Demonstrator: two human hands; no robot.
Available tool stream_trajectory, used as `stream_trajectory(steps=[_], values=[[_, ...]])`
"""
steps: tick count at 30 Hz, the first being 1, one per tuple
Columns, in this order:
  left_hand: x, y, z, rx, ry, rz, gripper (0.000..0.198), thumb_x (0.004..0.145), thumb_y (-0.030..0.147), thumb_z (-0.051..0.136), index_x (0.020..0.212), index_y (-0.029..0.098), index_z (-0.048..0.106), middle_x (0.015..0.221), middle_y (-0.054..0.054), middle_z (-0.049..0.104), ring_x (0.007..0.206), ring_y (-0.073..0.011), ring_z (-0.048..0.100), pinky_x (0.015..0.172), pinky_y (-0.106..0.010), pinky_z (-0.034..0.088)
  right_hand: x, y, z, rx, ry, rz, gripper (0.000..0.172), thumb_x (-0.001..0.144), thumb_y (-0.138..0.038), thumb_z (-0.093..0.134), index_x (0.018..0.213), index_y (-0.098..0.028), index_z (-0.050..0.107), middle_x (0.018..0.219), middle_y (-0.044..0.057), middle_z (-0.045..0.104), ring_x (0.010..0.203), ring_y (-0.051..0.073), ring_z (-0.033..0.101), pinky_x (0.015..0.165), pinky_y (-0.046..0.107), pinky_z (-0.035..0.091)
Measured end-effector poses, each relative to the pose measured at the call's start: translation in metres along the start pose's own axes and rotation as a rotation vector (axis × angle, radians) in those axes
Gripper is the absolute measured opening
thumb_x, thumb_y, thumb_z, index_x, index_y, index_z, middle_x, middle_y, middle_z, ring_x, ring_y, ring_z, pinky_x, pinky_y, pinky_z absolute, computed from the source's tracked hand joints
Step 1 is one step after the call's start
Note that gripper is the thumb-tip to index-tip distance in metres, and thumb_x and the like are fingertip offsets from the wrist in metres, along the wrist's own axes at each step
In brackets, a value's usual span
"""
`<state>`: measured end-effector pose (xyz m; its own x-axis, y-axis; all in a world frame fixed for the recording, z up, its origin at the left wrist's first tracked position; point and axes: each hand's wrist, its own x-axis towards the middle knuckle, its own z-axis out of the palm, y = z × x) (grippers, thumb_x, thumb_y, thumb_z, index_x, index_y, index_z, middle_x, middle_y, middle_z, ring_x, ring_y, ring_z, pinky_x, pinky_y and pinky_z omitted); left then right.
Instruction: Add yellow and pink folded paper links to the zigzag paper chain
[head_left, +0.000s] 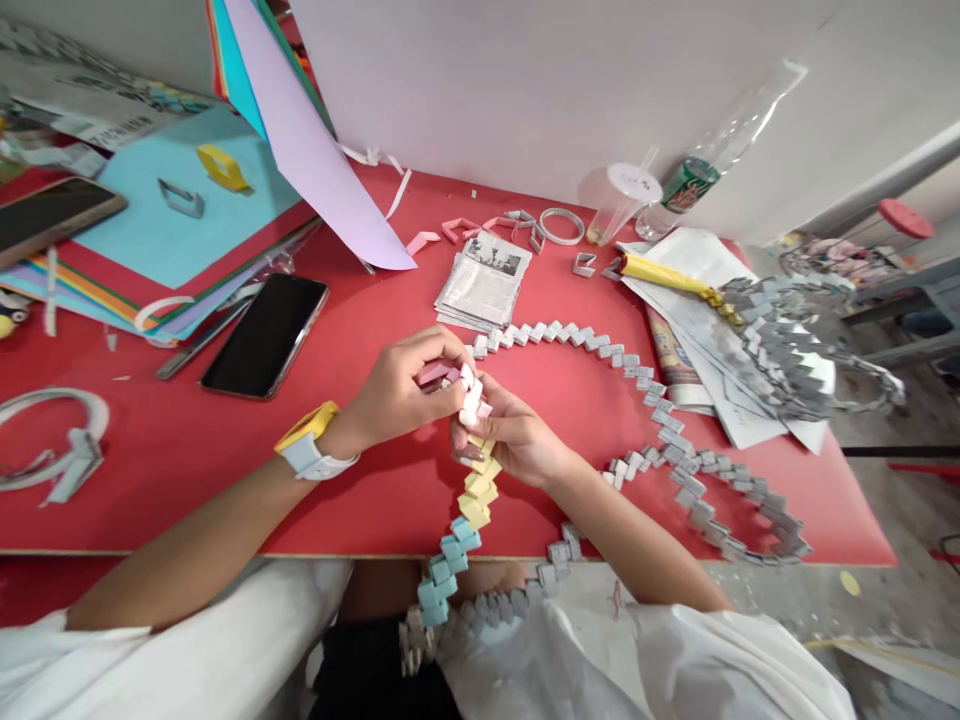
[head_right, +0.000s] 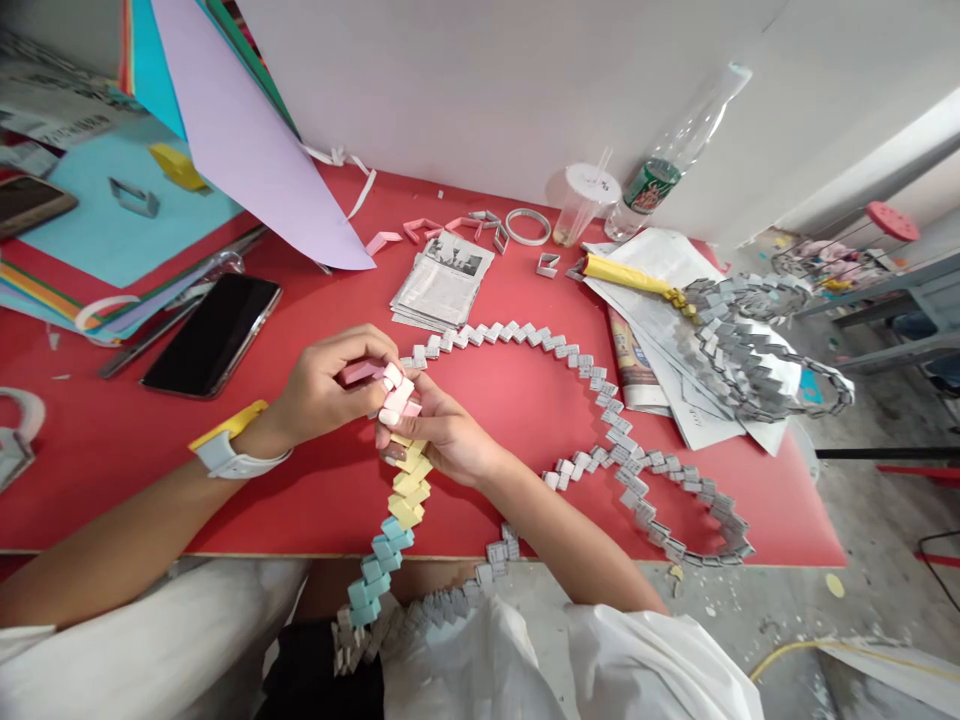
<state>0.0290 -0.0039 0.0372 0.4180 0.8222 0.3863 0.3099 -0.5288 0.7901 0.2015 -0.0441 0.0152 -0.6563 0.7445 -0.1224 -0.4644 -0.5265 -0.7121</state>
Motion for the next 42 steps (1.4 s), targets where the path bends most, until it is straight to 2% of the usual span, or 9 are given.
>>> stream_trajectory(steps=[5, 9, 12, 17, 23, 29, 35, 39, 42], values=[[-0.002, 0.001, 0.005, 0.056, 0.095, -0.092, 0.008, 0.081, 0.024, 0.055, 0.081, 0.018, 0.060, 0.081, -0.002, 0.063, 0.072, -0.0141, 0.058, 0.068, -0.027, 0.048, 0.000, -0.003, 0.001, -0.020, 0.031, -0.006, 0.038, 0.084, -0.020, 0.066, 0.115, -0.021, 0.044, 0.071, -0.002, 0.065, 0.054, 0.009, 0.051, 0.056, 0.025, 0.039], [0.002, -0.008, -0.005, -0.338, -0.149, -0.264, 0.026, 0.084, 0.031, 0.059, 0.108, 0.021, 0.067, 0.100, -0.006, 0.070, 0.089, -0.0183, 0.067, 0.076, -0.027, 0.054, 0.001, -0.007, 0.002, 0.051, 0.017, -0.071, 0.039, 0.081, -0.023, 0.065, 0.114, -0.023, 0.043, 0.067, -0.004, 0.062, 0.046, 0.008, 0.042, 0.050, 0.025, 0.035], [0.003, -0.016, -0.009, -0.413, -0.166, -0.240, 0.036, 0.083, 0.033, 0.063, 0.118, 0.023, 0.065, 0.116, -0.008, 0.069, 0.102, -0.0211, 0.067, 0.085, -0.030, 0.056, 0.001, -0.009, 0.002, 0.089, 0.024, -0.113, 0.030, 0.081, -0.022, 0.063, 0.105, -0.022, 0.045, 0.065, -0.005, 0.060, 0.044, 0.007, 0.038, 0.047, 0.023, 0.031], [0.001, -0.019, -0.003, -0.304, -0.062, -0.153, 0.026, 0.082, 0.030, 0.065, 0.106, 0.022, 0.070, 0.112, -0.008, 0.069, 0.102, -0.0213, 0.066, 0.090, -0.033, 0.055, 0.000, -0.010, 0.004, 0.110, 0.026, -0.104, 0.025, 0.082, -0.023, 0.061, 0.102, -0.021, 0.047, 0.063, -0.004, 0.061, 0.043, 0.007, 0.038, 0.045, 0.022, 0.029], [0.001, -0.015, -0.002, -0.286, -0.053, -0.105, 0.021, 0.083, 0.023, 0.061, 0.102, 0.020, 0.069, 0.105, -0.006, 0.068, 0.096, -0.0175, 0.065, 0.085, -0.029, 0.054, 0.001, -0.010, 0.003, 0.127, 0.020, -0.095, 0.023, 0.082, -0.022, 0.063, 0.100, -0.020, 0.048, 0.064, -0.004, 0.062, 0.043, 0.006, 0.038, 0.048, 0.024, 0.032], [-0.005, -0.010, 0.007, -0.177, 0.047, -0.244, 0.015, 0.081, 0.024, 0.060, 0.093, 0.019, 0.067, 0.087, -0.003, 0.069, 0.075, -0.0149, 0.064, 0.067, -0.026, 0.053, 0.002, -0.003, 0.003, 0.036, 0.059, -0.060, 0.037, 0.080, -0.026, 0.068, 0.109, -0.023, 0.045, 0.069, -0.003, 0.064, 0.049, 0.010, 0.045, 0.053, 0.027, 0.037], [-0.004, -0.007, 0.009, 0.044, 0.182, -0.088, 0.013, 0.085, 0.023, 0.053, 0.087, 0.018, 0.065, 0.090, -0.004, 0.067, 0.084, -0.0164, 0.063, 0.079, -0.029, 0.052, 0.002, -0.002, 0.006, 0.000, 0.127, -0.088, 0.031, 0.086, -0.022, 0.061, 0.111, -0.023, 0.042, 0.074, -0.001, 0.066, 0.052, 0.010, 0.050, 0.058, 0.026, 0.039], [0.004, -0.018, -0.009, -0.150, -0.026, -0.186, 0.032, 0.085, 0.027, 0.057, 0.116, 0.022, 0.063, 0.094, -0.004, 0.063, 0.069, -0.0131, 0.058, 0.063, -0.026, 0.051, 0.001, -0.008, 0.005, 0.076, 0.118, -0.080, 0.019, 0.090, -0.023, 0.052, 0.107, -0.024, 0.044, 0.067, -0.003, 0.062, 0.044, 0.008, 0.039, 0.050, 0.023, 0.035], [0.004, -0.022, -0.014, -0.216, 0.027, -0.226, 0.037, 0.094, 0.029, 0.045, 0.127, 0.025, 0.062, 0.092, -0.004, 0.057, 0.057, -0.0097, 0.049, 0.053, -0.025, 0.047, 0.000, -0.012, 0.004, 0.058, 0.173, -0.094, 0.029, 0.093, -0.023, 0.047, 0.121, -0.026, 0.044, 0.068, -0.004, 0.059, 0.045, 0.009, 0.039, 0.050, 0.023, 0.035]])
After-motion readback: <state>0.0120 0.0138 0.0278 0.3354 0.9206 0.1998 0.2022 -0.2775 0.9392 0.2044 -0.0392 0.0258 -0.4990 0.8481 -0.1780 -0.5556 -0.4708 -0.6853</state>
